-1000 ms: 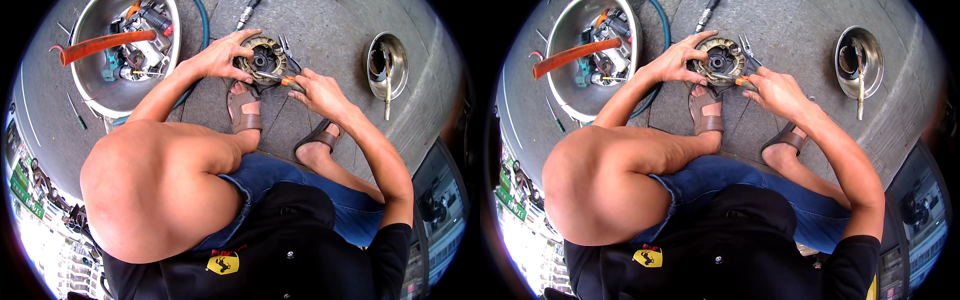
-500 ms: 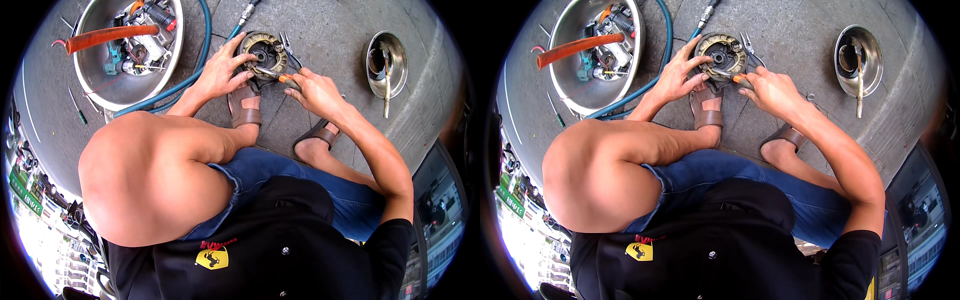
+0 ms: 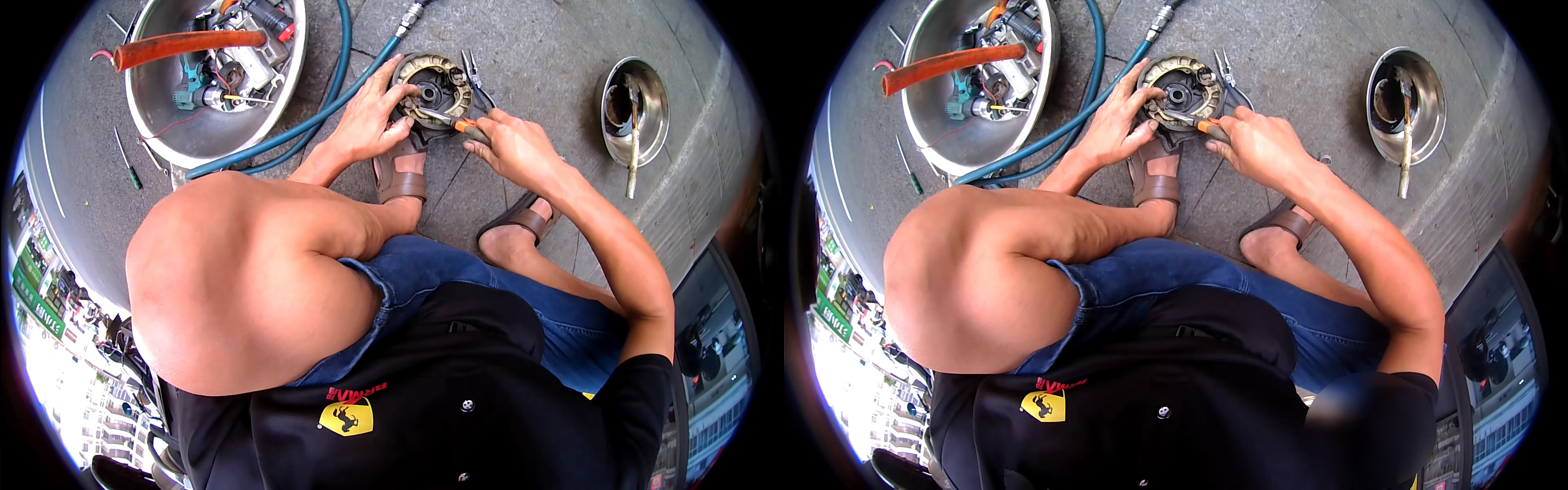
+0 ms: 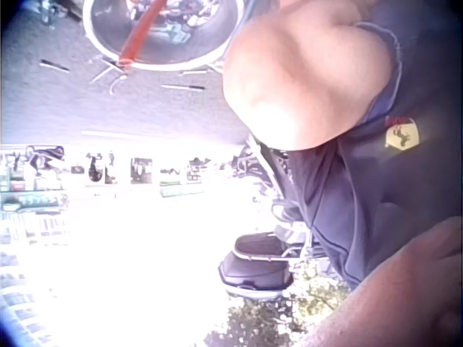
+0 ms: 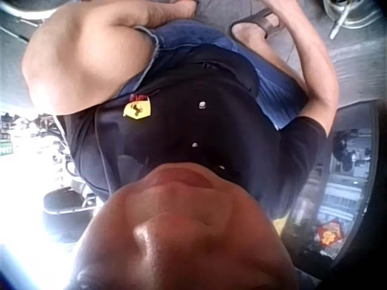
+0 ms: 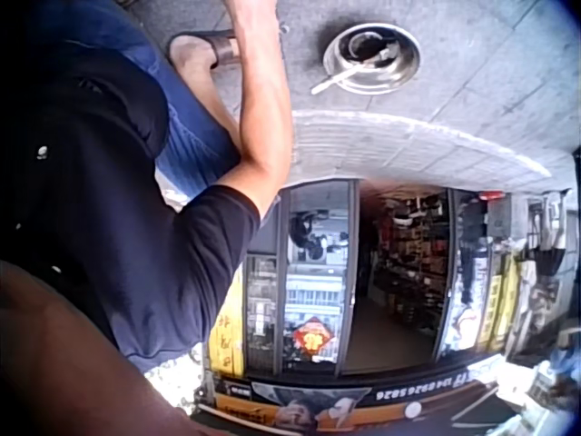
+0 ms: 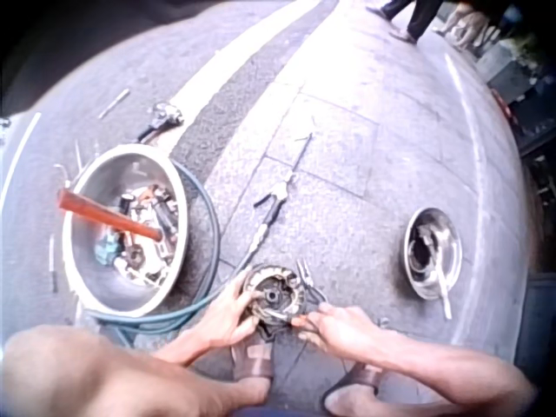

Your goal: The person repairs a motorcycle brake assembly by removing and re-installing components using a screwdriver and pliers. They hold the assembly in both hands while sitting on the ground.

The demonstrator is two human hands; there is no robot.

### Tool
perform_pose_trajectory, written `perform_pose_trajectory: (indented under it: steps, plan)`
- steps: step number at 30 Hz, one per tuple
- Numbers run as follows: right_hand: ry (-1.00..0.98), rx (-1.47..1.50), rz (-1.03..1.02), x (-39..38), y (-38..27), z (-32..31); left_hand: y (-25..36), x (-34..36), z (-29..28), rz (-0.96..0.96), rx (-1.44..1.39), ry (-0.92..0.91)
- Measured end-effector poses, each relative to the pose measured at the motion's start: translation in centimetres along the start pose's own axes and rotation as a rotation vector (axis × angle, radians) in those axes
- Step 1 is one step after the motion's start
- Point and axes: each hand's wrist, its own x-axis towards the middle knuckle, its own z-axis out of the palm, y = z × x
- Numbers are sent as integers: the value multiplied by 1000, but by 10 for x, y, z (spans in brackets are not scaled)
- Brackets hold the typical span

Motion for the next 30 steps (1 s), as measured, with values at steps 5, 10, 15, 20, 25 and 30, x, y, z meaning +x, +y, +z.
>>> perform_pose_trajectory:
  steps: [5, 10, 15, 20, 25, 30]
  plan:
    - [18, 10, 2, -4, 2, 6, 2, 0, 4, -10, -46, 9]
    - [17, 54, 28, -6, -1, 9, -3, -2, 5, 10, -4, 17]
    - [17, 33, 25, -5, -1, 10, 0, -3, 4, -19, -23, 21]
    - [12, 35, 30, -5, -3, 8, 9, -1, 6, -36, -11, 53]
    - [10, 33, 44, -4, -6, 3, 20, 2, 28, -159, 32, 178]
    - [-22, 31, 5, 7, 5, -12, 15, 4, 29, -99, -8, 245]
